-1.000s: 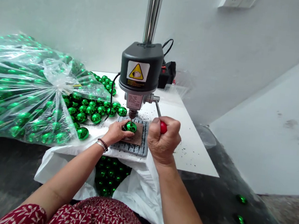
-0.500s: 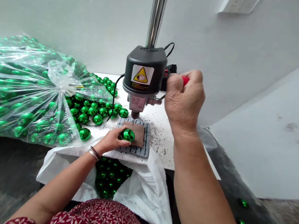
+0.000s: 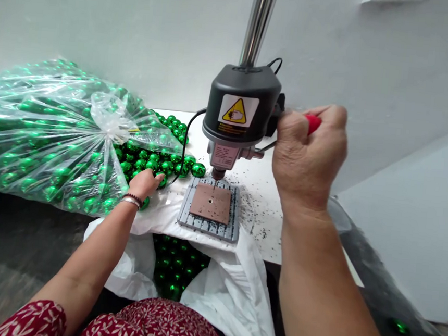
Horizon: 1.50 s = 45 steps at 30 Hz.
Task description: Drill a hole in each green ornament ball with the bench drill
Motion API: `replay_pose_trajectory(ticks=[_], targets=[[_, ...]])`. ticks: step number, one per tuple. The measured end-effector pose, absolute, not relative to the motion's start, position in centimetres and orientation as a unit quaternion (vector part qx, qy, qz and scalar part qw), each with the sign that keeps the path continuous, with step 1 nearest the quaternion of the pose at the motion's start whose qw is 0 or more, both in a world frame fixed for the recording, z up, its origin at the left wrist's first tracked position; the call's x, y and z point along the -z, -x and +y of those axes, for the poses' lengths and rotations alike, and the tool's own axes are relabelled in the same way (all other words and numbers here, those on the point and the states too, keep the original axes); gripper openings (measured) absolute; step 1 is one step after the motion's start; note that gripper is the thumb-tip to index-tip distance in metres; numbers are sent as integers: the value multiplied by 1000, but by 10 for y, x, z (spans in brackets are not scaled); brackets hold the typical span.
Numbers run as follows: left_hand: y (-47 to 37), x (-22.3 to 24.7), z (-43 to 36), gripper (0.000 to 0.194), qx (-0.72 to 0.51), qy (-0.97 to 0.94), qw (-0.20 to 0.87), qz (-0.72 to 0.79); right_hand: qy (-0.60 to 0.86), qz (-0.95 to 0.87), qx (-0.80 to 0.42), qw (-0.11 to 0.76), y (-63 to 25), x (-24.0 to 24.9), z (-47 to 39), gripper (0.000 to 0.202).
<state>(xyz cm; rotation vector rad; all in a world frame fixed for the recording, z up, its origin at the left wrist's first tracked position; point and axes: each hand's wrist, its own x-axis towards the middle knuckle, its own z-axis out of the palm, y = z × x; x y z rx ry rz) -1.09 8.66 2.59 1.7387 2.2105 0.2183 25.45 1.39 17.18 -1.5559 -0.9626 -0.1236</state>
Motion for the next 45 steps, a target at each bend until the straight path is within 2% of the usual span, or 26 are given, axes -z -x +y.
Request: replay_pose_trajectory(ticks=[2, 6, 8, 10, 13, 16, 18, 20, 26, 35, 38, 45], targets=[[7, -25, 92, 58, -55, -600, 169, 780, 667, -422, 50, 612, -254, -171, 13, 14], [4, -23, 91, 50, -49, -601, 172, 779, 652, -440, 60, 614, -257, -167, 15, 12], [6, -26, 87, 50, -79, -605, 169, 774, 643, -450, 63, 616, -260, -164, 16, 12], [8, -31, 81, 58, -157, -612, 198, 750, 634, -459, 68, 619, -261, -162, 17, 12], [5, -38, 71, 70, -305, -584, 392, 641, 622, -463, 79, 627, -260, -162, 17, 12], [-9, -36, 63, 60, -347, -498, 616, 502, 624, -458, 68, 630, -258, -163, 16, 13], [-23, -29, 60, 49, -322, -471, 675, 469, 624, -463, 60, 627, -258, -163, 16, 13], [-37, -20, 59, 43, -288, -488, 669, 481, 617, -472, 63, 626, -258, -163, 15, 12], [-71, -13, 57, 46, -280, -630, 491, 533, 625, -462, 22, 629, -254, -170, 11, 22], [-89, -17, 53, 53, -219, -698, 383, 564, 629, -444, -14, 638, -252, -177, 9, 29], [-91, -11, 53, 54, -222, -716, 366, 552, 613, -445, -18, 653, -252, -176, 9, 30], [-94, 4, 55, 41, -280, -703, 400, 517, 608, -446, -16, 656, -252, -174, 10, 28]])
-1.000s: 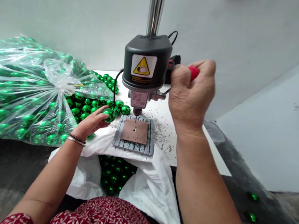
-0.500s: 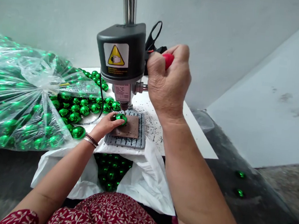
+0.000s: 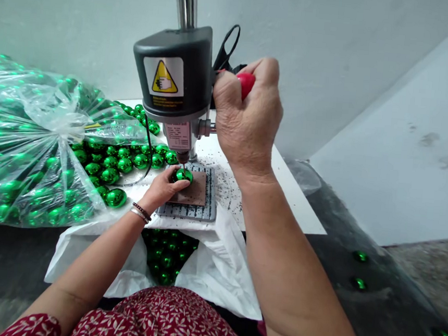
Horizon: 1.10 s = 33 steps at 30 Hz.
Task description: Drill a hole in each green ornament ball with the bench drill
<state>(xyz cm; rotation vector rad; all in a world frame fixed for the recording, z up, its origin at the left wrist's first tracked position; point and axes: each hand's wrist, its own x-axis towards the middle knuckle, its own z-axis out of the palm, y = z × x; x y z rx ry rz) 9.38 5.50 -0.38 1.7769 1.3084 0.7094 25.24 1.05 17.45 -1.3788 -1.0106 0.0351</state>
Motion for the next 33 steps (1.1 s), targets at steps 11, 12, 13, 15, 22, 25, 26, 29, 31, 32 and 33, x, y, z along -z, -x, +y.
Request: replay_pose_trajectory(ticks=[11, 12, 13, 15, 22, 25, 26, 29, 31, 32, 33], targets=[[-93, -3, 44, 56, -175, -780, 244, 549, 599, -452, -5, 661, -253, -173, 10, 27], [-93, -3, 42, 58, -164, -792, 216, 548, 597, -456, 2, 660, -254, -172, 10, 26], [-93, -2, 41, 58, -157, -800, 196, 545, 592, -463, 12, 659, -255, -169, 10, 25], [-94, 1, 40, 58, -151, -806, 182, 543, 577, -485, 39, 655, -257, -162, 8, 22], [-94, 10, 41, 60, -157, -797, 200, 548, 553, -500, 127, 654, -259, -132, -5, 15], [-94, 11, 40, 60, -160, -796, 200, 549, 555, -498, 139, 652, -257, -125, -10, 12], [-94, 11, 40, 60, -160, -795, 200, 550, 554, -501, 139, 650, -257, -123, -12, 11], [-94, 11, 39, 61, -158, -793, 201, 553, 552, -512, 136, 644, -255, -118, -16, 10], [-95, 11, 39, 61, -158, -791, 202, 555, 553, -511, 140, 643, -254, -115, -17, 11], [-95, 11, 40, 61, -159, -791, 203, 555, 555, -507, 145, 644, -254, -114, -18, 11], [-95, 12, 40, 61, -160, -790, 204, 555, 557, -502, 152, 644, -253, -112, -18, 12]])
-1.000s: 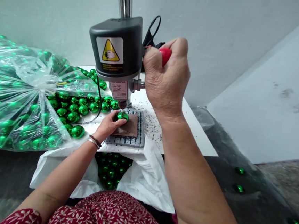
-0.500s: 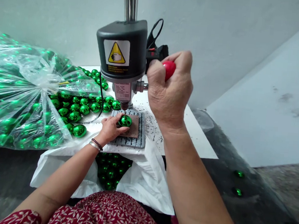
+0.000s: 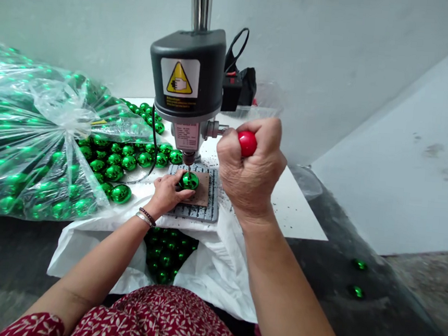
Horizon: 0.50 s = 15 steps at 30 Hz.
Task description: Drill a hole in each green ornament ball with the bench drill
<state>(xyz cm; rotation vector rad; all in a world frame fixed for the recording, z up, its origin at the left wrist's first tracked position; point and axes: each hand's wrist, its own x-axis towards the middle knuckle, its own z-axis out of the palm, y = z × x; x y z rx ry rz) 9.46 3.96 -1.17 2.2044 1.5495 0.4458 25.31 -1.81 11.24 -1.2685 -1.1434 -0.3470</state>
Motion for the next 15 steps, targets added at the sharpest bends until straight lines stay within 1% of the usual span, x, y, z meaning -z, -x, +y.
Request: replay_pose_trajectory(ticks=[6, 12, 15], targets=[[-95, 14, 40, 66, -176, -784, 218, 554, 573, -473, 184, 643, -249, -98, -19, 12], [-95, 12, 39, 60, -174, -781, 229, 554, 552, -465, 177, 669, -244, -83, -21, 13], [-95, 11, 39, 62, -179, -779, 234, 554, 553, -458, 175, 673, -243, -75, -22, 14]])
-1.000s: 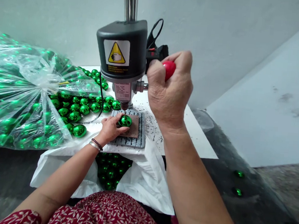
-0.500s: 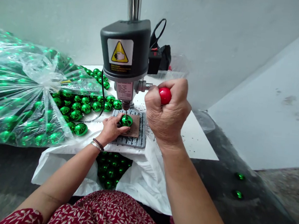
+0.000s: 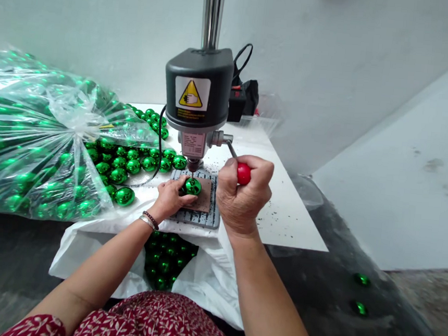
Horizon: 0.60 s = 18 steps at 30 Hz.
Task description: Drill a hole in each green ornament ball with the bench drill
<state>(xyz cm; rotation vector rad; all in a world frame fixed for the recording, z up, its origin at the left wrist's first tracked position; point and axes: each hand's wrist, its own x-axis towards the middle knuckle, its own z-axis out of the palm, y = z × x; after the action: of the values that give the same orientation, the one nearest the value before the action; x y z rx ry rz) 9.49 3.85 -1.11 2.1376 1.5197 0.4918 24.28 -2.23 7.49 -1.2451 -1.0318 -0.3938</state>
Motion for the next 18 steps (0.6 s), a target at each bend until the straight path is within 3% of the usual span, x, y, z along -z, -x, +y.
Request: replay_pose_trajectory(ticks=[7, 15, 18], targets=[[-95, 8, 38, 61, -182, -771, 251, 555, 530, -471, 196, 678, -241, -63, -23, 15], [-84, 1, 33, 46, -279, -733, 361, 505, 596, -472, 77, 645, -258, -157, 13, 21], [-57, -6, 24, 45, -232, -778, 395, 430, 627, -448, 42, 636, -257, -171, 16, 18]])
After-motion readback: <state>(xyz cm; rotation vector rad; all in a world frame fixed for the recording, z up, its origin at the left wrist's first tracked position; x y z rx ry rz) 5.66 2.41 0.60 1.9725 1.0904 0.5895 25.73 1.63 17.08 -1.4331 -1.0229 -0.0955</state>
